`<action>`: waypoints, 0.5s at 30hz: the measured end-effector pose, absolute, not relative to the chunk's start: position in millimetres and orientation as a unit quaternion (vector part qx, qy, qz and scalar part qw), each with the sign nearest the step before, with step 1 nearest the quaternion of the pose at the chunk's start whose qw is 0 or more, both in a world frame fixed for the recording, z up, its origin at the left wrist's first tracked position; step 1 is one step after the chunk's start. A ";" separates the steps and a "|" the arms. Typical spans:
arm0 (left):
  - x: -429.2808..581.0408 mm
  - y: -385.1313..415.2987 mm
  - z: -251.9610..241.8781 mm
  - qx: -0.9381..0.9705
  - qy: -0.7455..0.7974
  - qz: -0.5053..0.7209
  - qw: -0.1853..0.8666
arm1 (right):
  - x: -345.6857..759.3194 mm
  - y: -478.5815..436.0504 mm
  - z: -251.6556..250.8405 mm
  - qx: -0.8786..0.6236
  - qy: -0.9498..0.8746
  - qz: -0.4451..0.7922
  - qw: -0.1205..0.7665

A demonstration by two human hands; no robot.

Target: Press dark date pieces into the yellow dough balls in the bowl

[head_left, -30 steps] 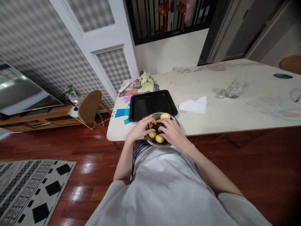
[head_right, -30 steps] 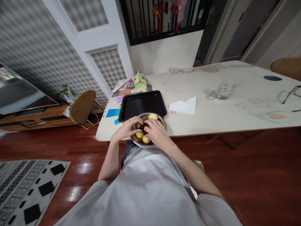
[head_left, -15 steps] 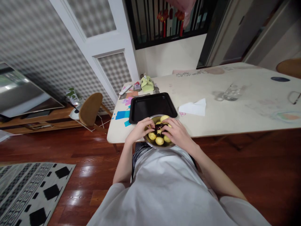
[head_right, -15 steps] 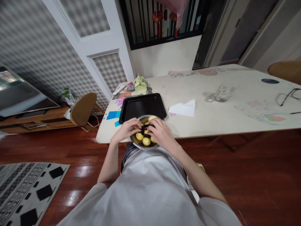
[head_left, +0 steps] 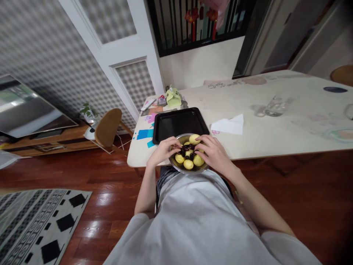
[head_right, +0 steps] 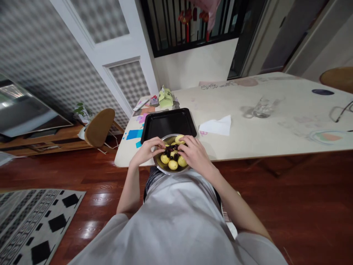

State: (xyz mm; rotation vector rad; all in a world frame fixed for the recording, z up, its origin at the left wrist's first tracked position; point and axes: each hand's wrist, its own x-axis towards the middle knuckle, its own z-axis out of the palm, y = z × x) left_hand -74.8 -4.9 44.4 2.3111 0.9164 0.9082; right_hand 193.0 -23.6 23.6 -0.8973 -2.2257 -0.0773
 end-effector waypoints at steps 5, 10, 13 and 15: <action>-88.2 28.6 31.8 0.804 0.413 0.398 0.157 | 196.8 -20.6 21.0 -0.351 -0.856 -0.034 0.379; -94.8 86.0 -0.1 0.806 0.438 0.340 0.208 | 197.9 -19.8 21.1 -0.345 -0.850 -0.027 0.397; -92.9 103.0 -11.6 0.826 0.399 0.282 0.283 | 200.4 -20.8 23.6 -0.349 -0.846 -0.023 0.403; -90.6 106.7 -14.0 0.827 0.391 0.265 0.306 | 202.8 -21.4 25.1 -0.355 -0.840 -0.024 0.411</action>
